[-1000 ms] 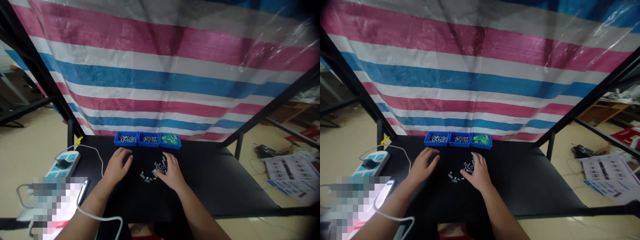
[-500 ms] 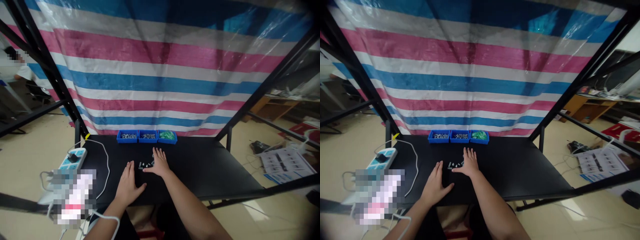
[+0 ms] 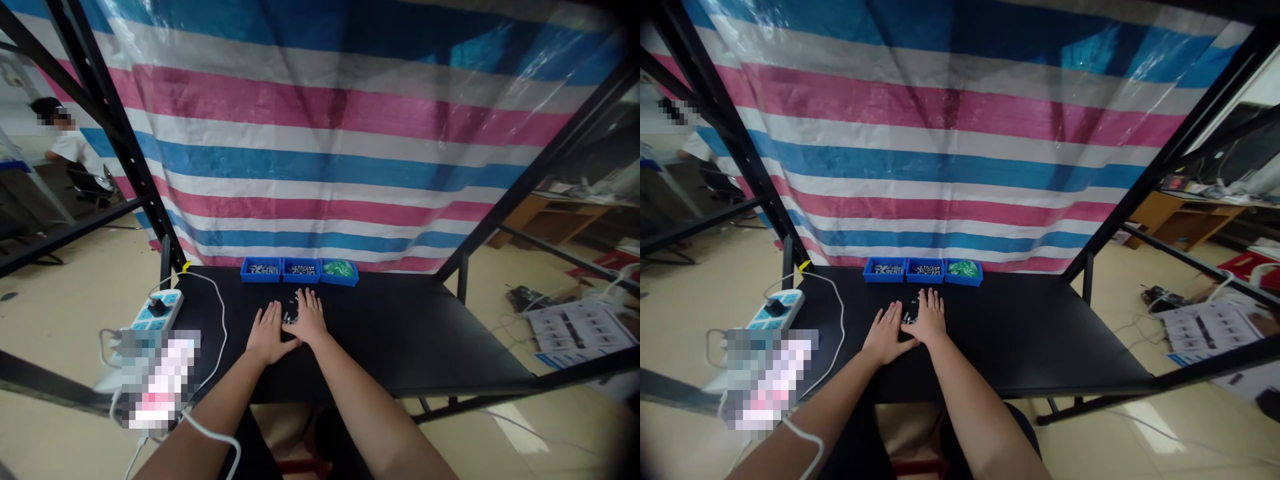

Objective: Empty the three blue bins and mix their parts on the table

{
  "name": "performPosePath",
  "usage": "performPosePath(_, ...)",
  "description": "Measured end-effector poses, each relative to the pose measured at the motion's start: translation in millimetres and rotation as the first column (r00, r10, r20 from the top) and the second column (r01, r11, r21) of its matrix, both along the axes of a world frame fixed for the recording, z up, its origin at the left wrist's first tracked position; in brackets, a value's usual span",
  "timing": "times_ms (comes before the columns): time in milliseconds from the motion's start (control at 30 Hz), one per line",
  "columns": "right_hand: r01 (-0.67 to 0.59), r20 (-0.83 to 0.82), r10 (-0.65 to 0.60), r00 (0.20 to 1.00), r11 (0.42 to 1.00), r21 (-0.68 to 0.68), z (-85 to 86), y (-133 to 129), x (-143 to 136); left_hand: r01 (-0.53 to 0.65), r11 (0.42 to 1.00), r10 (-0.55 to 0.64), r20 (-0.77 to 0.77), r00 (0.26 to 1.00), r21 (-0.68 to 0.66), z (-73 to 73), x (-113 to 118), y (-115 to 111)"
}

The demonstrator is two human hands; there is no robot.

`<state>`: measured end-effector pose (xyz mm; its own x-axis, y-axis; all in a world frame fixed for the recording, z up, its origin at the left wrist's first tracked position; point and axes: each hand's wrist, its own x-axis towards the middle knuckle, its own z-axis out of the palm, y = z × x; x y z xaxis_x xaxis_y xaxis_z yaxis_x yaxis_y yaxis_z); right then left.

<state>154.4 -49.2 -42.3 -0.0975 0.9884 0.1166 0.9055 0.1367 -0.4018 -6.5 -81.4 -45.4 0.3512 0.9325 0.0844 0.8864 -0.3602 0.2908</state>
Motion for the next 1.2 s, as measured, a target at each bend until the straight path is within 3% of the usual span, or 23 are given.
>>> performPosePath(367, -0.318, -0.141, 0.334, 0.932, 0.940, 0.126, 1.4, 40, 15, 0.070, 0.996, -0.072, 0.052, 0.996, 0.049, -4.0, 4, 50)
performPosePath(567, -0.321, -0.234, 0.356, 0.905, 0.931, 0.175, -0.2, 53, 20, 0.095, 0.994, -0.098, 0.061, 0.993, 0.050, -2.5, 9, 63)
performPosePath(833, -0.287, -0.317, 0.343, 0.884, 0.935, 0.210, 10.0, 48, 22, 0.071, 0.992, -0.087, 0.166, 0.982, 0.105, -0.9, 8, 59)
performPosePath(1033, -0.252, -0.222, 0.304, 0.926, 0.939, 0.234, 13.4, 43, 24, 0.013, 0.981, -0.088, 0.385, 0.919, 0.194, 5.4, 3, 57)
performPosePath(1200, -0.264, -0.172, 0.294, 0.940, 0.948, 0.179, 18.5, 57, 24, -0.036, 0.983, -0.028, 0.341, 0.939, 0.180, 13.1, 9, 68)
